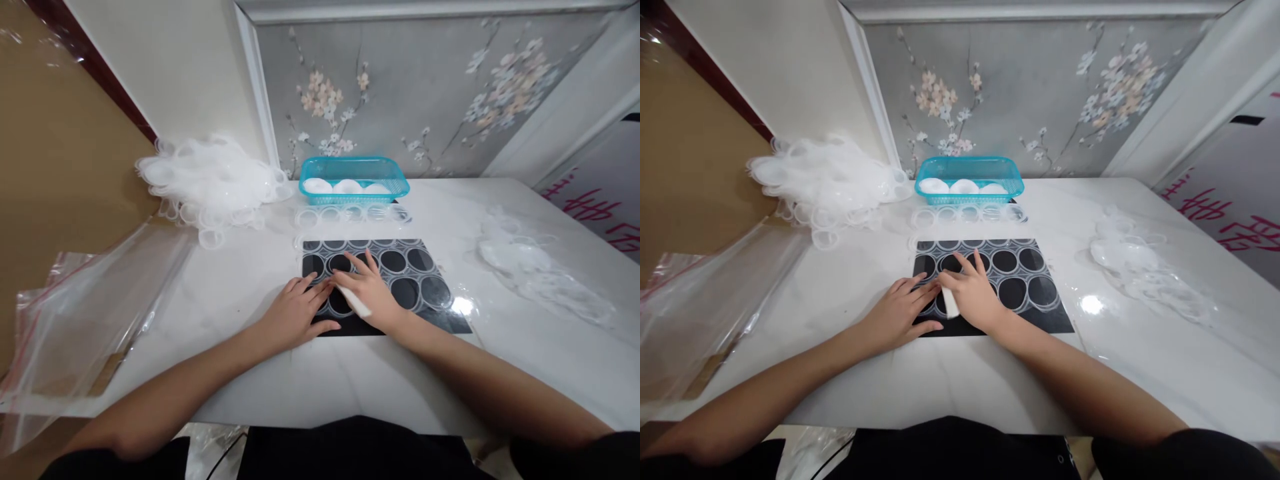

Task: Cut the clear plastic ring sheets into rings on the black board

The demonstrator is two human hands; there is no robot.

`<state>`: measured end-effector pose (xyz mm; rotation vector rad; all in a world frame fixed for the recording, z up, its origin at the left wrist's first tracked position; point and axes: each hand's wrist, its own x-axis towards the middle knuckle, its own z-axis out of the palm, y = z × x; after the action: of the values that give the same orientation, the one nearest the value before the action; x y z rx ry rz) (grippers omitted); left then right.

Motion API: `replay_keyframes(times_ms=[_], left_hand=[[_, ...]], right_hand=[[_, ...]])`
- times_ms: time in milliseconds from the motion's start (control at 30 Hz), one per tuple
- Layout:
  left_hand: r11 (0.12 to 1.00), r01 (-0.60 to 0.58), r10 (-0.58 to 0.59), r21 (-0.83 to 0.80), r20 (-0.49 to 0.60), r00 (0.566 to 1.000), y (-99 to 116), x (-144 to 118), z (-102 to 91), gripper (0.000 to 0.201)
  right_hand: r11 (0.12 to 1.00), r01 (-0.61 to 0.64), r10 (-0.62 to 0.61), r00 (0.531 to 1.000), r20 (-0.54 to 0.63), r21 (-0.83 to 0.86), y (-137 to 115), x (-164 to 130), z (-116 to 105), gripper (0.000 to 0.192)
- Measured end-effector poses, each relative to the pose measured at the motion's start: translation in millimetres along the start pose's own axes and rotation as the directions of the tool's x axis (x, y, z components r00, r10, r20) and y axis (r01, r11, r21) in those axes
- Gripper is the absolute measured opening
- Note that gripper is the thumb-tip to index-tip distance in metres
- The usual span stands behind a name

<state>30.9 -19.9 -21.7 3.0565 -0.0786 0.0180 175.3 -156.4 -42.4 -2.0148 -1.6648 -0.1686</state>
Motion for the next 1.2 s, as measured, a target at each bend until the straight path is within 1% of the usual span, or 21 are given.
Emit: replay_keyframes(times_ms=[67,100,133,200,233,267,333,367,400,433,467,500,567,600,667,733,800,900,1000,1200], left_hand=[[1.0,-0.017,0.017,-0.022,0.016,1.0,-0.2,0.3,-2.2,0.078],[0.999,-0.022,0.022,-0.031,0.019,1.0,-0.4,0.2,-3.3,0.079],[0.999,-0.022,0.023,-0.041,0.021,1.0,-0.8,0.1,-4.3,0.081],[0.998,-0.016,0.018,-0.061,0.03,0.999,-1.9,-0.6,-6.1,0.084],[0.997,-0.012,0.015,-0.073,0.04,0.999,-2.6,-1.0,-6.9,0.085],[0.996,-0.006,0.011,-0.085,0.054,0.999,-3.5,-1.5,-7.8,0.086],[0.995,0.004,0.004,-0.103,0.076,0.997,-5.5,-2.2,-9.4,0.084],[0.994,0.007,0.002,-0.109,0.081,0.997,-6.3,-2.3,-10.0,0.081],[0.994,0.011,-0.002,-0.112,0.08,0.997,-7.0,-2.0,-10.6,0.077],[0.993,0.015,-0.007,-0.114,0.072,0.997,-7.2,-1.3,-11.0,0.074],[0.993,0.019,-0.012,-0.114,0.061,0.998,-6.9,0.0,-11.4,0.072],[0.994,0.022,-0.017,-0.111,0.048,0.999,-5.9,2.0,-11.7,0.071],[0.996,0.007,-0.005,-0.094,0.027,1.0,-1.5,8.1,-12.2,0.071],[0.997,-0.013,0.014,-0.078,0.021,1.0,1.8,12.1,-12.4,0.071],[0.997,-0.058,0.059,-0.042,0.017,0.998,9.8,21.5,-12.3,0.071],[0.997,-0.079,0.08,-0.013,0.018,0.997,17.7,31.3,-11.1,0.071],[0.997,-0.075,0.075,0.003,0.018,0.997,23.2,39.6,-8.8,0.072],[0.997,-0.07,0.07,0.01,0.015,0.997,24.8,46.8,-4.9,0.073],[0.998,-0.061,0.061,-0.001,0.015,0.998,21.4,48.0,-2.7,0.071],[0.997,-0.06,0.061,-0.038,0.039,0.997,17.8,48.1,-2.6,0.069]], right_hand=[[0.99,0.08,-0.078,0.997,0.025,-0.119,0.8,4.0,-0.7,0.026],[0.984,0.086,-0.084,0.996,0.018,-0.155,5.4,9.3,-3.2,0.027],[0.982,0.06,-0.063,0.998,-0.01,-0.179,13.0,16.6,-8.1,0.028],[0.98,-0.069,0.045,0.99,-0.13,-0.185,34.7,33.8,-25.1,0.028],[0.97,-0.178,0.136,0.962,-0.237,-0.165,46.6,41.3,-36.6,0.024],[0.957,-0.265,0.21,0.915,-0.346,-0.12,57.6,46.6,-48.8,0.021],[0.95,-0.311,0.271,0.851,-0.449,-0.018,73.4,47.2,-70.5,0.021],[0.949,-0.313,0.289,0.828,-0.481,0.033,77.1,42.4,-77.7,0.022],[0.949,-0.305,0.302,0.814,-0.495,0.078,78.1,34.8,-81.4,0.023],[0.949,-0.294,0.313,0.812,-0.493,0.117,76.7,25.5,-81.5,0.023],[0.947,-0.283,0.322,0.824,-0.467,0.153,73.6,15.8,-78.2,0.023],[0.943,-0.27,0.329,0.847,-0.418,0.194,69.6,6.6,-72.2,0.023],[0.919,-0.252,0.335,0.904,-0.264,0.305,61.3,-6.9,-55.6,0.023],[0.891,-0.257,0.344,0.92,-0.187,0.374,58.0,-10.6,-46.9,0.024],[0.81,-0.298,0.379,0.923,-0.064,0.504,54.0,-13.0,-32.6,0.025],[0.745,-0.348,0.425,0.905,-0.003,0.569,53.0,-11.9,-24.0,0.026],[0.73,-0.372,0.45,0.893,0.006,0.573,53.5,-10.6,-20.5,0.026],[0.762,-0.354,0.437,0.899,-0.027,0.542,54.3,-10.6,-19.7,0.025],[0.769,-0.358,0.436,0.9,-0.025,0.529,53.9,-11.4,-19.6,0.024],[0.741,-0.403,0.469,0.883,0.017,0.537,53.3,-11.9,-19.5,0.022]])
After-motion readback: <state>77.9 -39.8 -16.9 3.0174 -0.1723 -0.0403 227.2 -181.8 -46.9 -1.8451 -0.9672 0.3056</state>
